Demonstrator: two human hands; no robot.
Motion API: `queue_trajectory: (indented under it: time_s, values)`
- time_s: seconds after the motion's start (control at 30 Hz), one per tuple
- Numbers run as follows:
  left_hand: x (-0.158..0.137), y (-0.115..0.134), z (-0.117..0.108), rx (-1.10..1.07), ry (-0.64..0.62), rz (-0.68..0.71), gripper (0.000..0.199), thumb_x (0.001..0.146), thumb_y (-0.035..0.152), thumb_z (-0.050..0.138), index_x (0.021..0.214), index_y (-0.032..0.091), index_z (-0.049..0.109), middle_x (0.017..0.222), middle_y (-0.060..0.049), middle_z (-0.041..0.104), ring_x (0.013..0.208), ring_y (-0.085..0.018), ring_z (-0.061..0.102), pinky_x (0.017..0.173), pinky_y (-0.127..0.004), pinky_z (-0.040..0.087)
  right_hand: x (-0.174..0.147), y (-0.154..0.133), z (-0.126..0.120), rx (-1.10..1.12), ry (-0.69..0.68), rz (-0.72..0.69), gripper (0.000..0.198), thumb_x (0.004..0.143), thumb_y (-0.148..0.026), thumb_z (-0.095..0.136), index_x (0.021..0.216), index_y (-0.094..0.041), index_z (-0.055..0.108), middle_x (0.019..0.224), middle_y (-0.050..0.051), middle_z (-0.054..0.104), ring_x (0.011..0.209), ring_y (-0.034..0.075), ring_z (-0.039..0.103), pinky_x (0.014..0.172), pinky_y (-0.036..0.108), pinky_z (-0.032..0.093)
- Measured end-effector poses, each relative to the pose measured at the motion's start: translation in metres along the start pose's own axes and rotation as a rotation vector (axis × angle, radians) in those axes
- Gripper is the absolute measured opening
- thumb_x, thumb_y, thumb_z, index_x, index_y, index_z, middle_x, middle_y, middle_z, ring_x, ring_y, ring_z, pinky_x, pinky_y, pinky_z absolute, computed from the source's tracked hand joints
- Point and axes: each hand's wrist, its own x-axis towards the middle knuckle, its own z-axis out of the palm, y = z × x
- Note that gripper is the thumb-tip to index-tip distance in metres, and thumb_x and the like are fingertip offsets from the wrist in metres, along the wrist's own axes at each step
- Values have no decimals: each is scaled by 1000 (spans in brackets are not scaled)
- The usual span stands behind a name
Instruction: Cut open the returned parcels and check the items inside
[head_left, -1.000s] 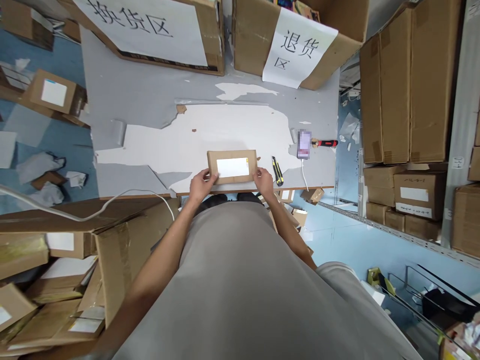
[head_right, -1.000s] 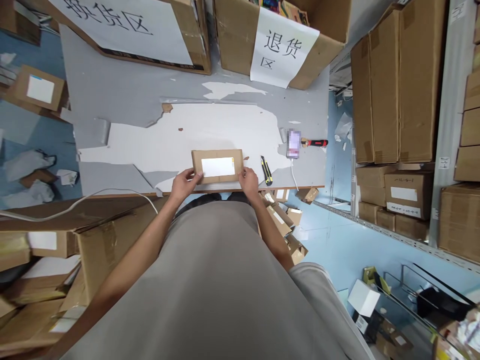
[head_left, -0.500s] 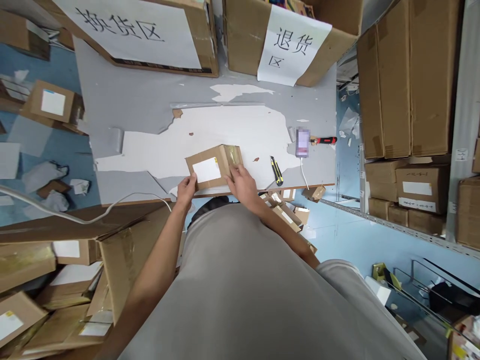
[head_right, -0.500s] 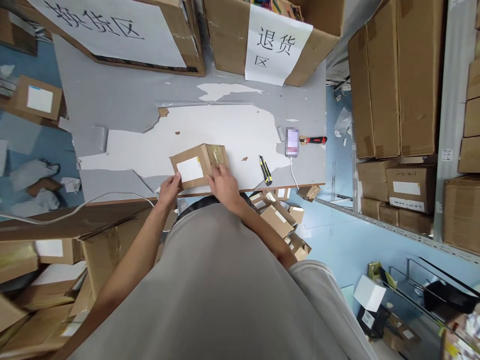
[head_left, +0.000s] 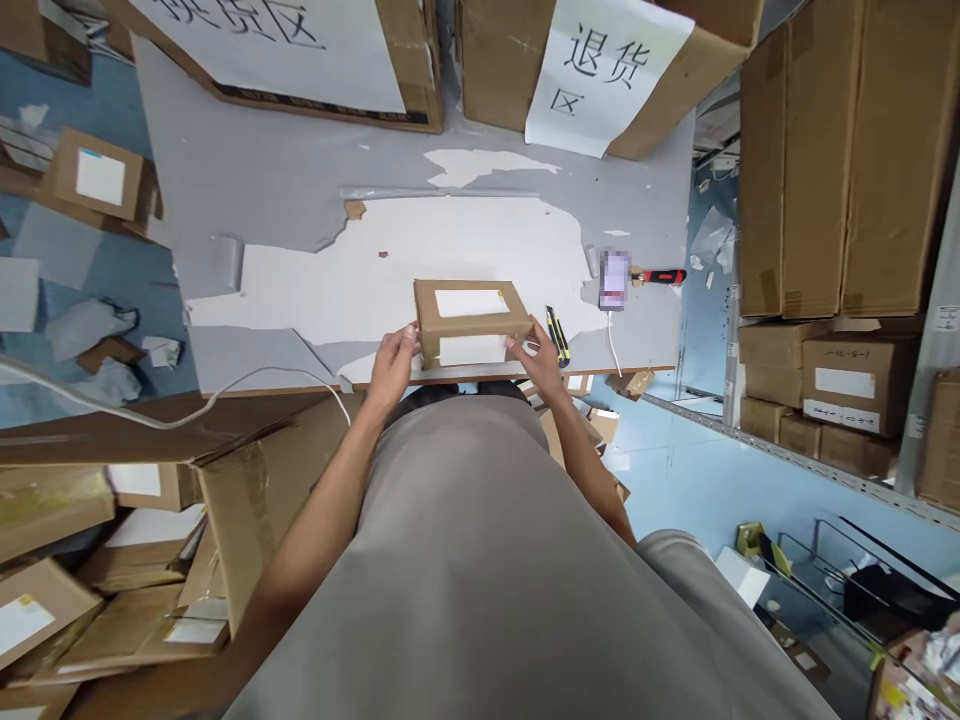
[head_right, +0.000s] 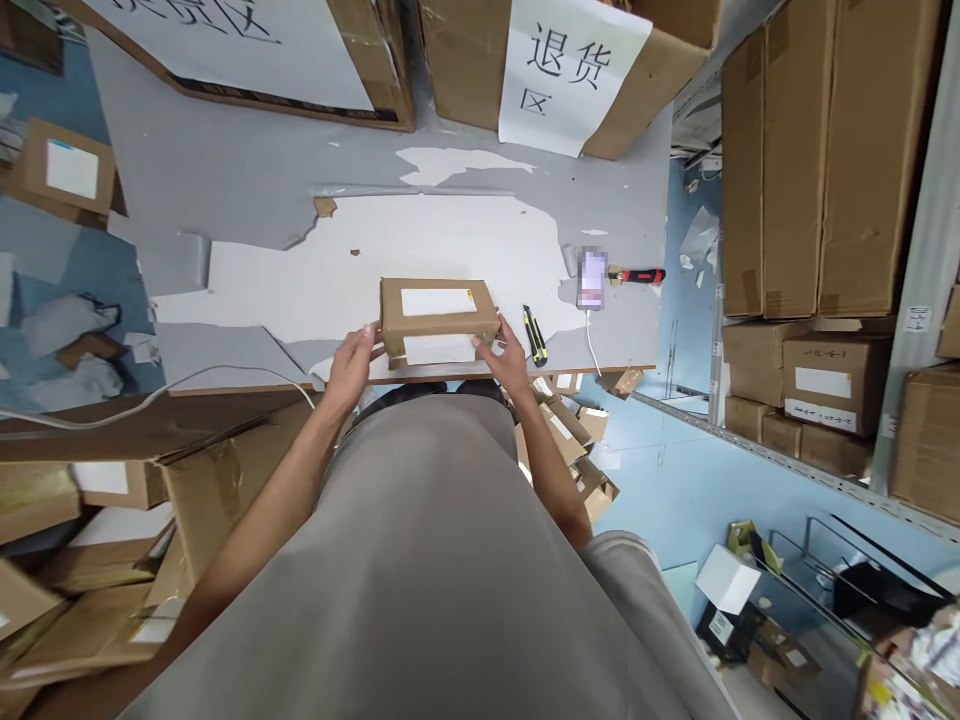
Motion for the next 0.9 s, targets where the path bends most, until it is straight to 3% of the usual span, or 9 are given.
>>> queue_trajectory:
  time_s: [0.1, 0.2, 0.3, 0.37, 0.5, 0.57, 0.63, 0.77, 0.9]
  values:
    - [12, 9, 0, -44, 0, -20, 74, 104, 78, 74, 145, 17, 81, 153, -19, 78, 144, -38, 76, 126, -52, 63, 8, -9, 2, -67, 108, 16, 88, 103, -69, 79, 173, -18, 65, 149, 16, 85, 128, 33, 83, 120, 49, 67]
    - [27, 9, 3, 52, 25, -68, 75, 88, 63, 94, 144, 14, 82, 143, -20, 83, 131, -37, 81, 121, -51, 65, 24, -15, 5, -135, 53, 13, 65, 109, -65, 72, 155, -19, 78, 144, 13, 88, 121, 30, 85, 114, 44, 69]
    - [39, 4, 4, 82, 49, -86, 72, 87, 58, 92, 142, 13, 82, 140, -20, 84, 121, -36, 84, 114, -51, 69, 40, -14, -1, -221, 2, -9, 52, 120, -56, 55, 146, -19, 82, 147, 13, 87, 130, 27, 82, 117, 40, 65]
    - [43, 0, 3, 58, 58, -70, 70, 87, 59, 93, 139, 14, 82, 141, -20, 84, 122, -36, 84, 112, -50, 70, 51, -9, -13, -370, 80, 12, 50, 123, -45, 47, 149, -16, 79, 155, 17, 82, 143, 29, 76, 127, 42, 58]
    - [44, -4, 4, 3, 69, -25, 69, 86, 62, 95, 135, 16, 81, 146, -20, 83, 130, -38, 84, 116, -51, 69, 65, 10, -41, -730, 176, 274, 52, 112, -30, 67, 159, -7, 68, 169, 29, 67, 158, 38, 61, 134, 48, 47]
    - [43, -4, 6, -11, 62, 12, 69, 88, 60, 94, 140, 18, 80, 153, -20, 81, 139, -38, 81, 119, -52, 68, 68, 19, -51, -801, 136, 393, 54, 108, -28, 73, 158, -8, 66, 167, 31, 65, 153, 39, 63, 128, 47, 50]
    - [40, -4, 8, -35, 43, 44, 70, 89, 52, 92, 148, 18, 78, 160, -19, 77, 147, -39, 77, 123, -53, 67, 69, 25, -55, -819, 103, 425, 46, 107, -27, 72, 150, -11, 68, 160, 29, 67, 144, 37, 67, 121, 45, 54]
    - [35, -3, 11, -67, 24, 28, 72, 88, 36, 90, 156, 16, 76, 161, -18, 77, 144, -40, 79, 126, -57, 66, 66, 25, -51, -789, 35, 379, 19, 112, -33, 67, 122, -17, 72, 133, 20, 78, 123, 30, 74, 109, 38, 58]
    - [26, -3, 10, -20, 33, 21, 66, 89, 29, 88, 152, 18, 76, 153, -16, 82, 139, -40, 82, 120, -57, 70, 50, 6, -35, -504, 12, 154, 28, 121, -45, 49, 122, -22, 66, 117, 12, 81, 106, 24, 76, 97, 33, 61]
